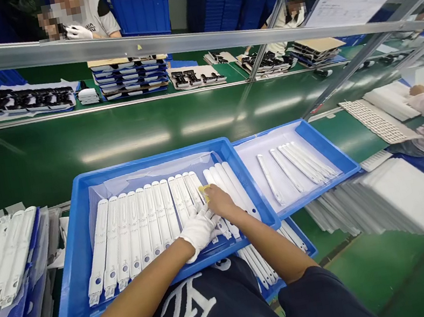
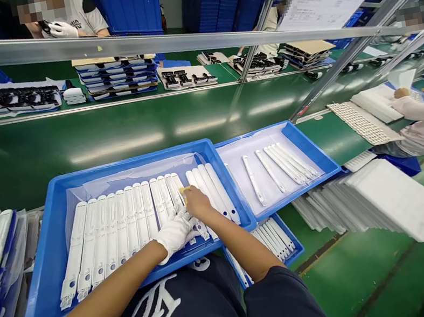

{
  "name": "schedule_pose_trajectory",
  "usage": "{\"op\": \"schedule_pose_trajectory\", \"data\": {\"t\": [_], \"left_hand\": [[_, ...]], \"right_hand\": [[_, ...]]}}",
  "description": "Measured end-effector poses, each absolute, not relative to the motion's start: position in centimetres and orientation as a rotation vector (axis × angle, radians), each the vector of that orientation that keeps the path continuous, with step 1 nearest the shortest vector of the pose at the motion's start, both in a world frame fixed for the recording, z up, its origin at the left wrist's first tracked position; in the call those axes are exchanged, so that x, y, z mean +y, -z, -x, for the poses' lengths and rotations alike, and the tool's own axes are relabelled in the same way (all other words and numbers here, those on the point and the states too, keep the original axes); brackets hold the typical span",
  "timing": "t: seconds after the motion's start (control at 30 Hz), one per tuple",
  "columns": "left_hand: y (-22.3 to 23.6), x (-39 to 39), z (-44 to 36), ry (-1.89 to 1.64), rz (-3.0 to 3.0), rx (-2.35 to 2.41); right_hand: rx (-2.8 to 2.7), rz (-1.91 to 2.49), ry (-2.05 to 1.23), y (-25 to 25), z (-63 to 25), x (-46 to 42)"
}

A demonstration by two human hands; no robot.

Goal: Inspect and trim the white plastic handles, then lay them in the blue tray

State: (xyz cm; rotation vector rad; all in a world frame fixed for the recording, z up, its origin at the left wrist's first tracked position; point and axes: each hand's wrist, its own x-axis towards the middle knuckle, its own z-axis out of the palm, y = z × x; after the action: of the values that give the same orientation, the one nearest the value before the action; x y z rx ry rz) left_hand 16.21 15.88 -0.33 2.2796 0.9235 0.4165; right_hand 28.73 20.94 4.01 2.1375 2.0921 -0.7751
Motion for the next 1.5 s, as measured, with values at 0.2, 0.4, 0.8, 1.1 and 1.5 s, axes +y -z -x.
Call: {"op": "schedule_pose_trajectory", "data": {"t": [0.2, 0.4, 0.8, 1.1, 1.5], "left_hand": [[0.5, 17.2, -16.0, -0.225, -2.322, 0.917], [-1.3, 17.4, -15.6, -0.275, -2.204, 1.008], [-7.4, 11.6, -13.3, -0.442, -1.486, 0.944], [-8.8, 9.0, -8.4, -0.399, -1.295, 0.706], [-9.9, 7.2, -7.8, -0.342, -1.137, 0.673]], "right_hand": [[2.033, -2.138, 0.425, -4.4, -29.4, 19.8], [2.056, -2.206, 0.329, -4.1, -29.6, 20.7], [2.500, -2.500, 0.879, -12.7, -27.7, 19.7], [1.986, -1.331, 3.154, -15.8, -24.1, 14.4], [1.509, -1.193, 3.491, -16.6, -23.4, 14.2]]}}
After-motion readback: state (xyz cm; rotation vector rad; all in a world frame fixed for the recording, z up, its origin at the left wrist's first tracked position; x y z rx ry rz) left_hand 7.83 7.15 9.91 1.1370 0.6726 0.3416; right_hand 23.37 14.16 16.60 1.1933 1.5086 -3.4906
